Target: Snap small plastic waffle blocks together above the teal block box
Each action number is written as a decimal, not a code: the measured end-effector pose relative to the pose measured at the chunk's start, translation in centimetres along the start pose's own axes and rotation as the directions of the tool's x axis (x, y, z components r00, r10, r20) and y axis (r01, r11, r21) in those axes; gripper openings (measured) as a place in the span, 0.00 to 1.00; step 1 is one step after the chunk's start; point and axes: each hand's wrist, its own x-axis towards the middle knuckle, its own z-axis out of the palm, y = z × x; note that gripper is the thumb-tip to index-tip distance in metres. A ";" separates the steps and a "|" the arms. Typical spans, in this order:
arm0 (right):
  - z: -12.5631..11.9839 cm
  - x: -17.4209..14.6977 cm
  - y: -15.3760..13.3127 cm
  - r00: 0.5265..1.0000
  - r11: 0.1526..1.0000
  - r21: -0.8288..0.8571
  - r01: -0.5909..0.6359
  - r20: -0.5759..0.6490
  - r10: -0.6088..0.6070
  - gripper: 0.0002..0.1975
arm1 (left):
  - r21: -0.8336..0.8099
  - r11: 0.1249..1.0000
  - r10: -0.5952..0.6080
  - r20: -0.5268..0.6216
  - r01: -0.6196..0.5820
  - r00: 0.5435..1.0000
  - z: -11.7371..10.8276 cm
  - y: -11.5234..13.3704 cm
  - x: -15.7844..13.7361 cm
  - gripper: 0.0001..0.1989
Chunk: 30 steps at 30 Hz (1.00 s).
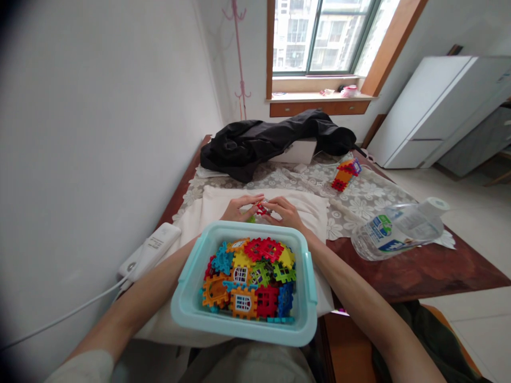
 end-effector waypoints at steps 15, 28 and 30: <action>0.1 0.1 0.3 0.997 0.997 0.039 -0.074 0.000 0.074 0.16 | 0.035 0.995 0.101 -0.089 -0.098 0.991 -0.4 0.1 0.2 0.21; 0.4 0.1 0.4 0.996 0.997 0.051 -0.066 -0.056 0.068 0.13 | 0.179 0.967 0.204 -0.125 -0.180 0.971 -0.4 -0.3 0.3 0.22; 0.4 0.1 0.4 0.997 0.997 0.043 -0.062 -0.049 0.064 0.13 | 0.177 0.966 0.213 -0.124 -0.190 0.969 -0.4 -0.3 0.2 0.21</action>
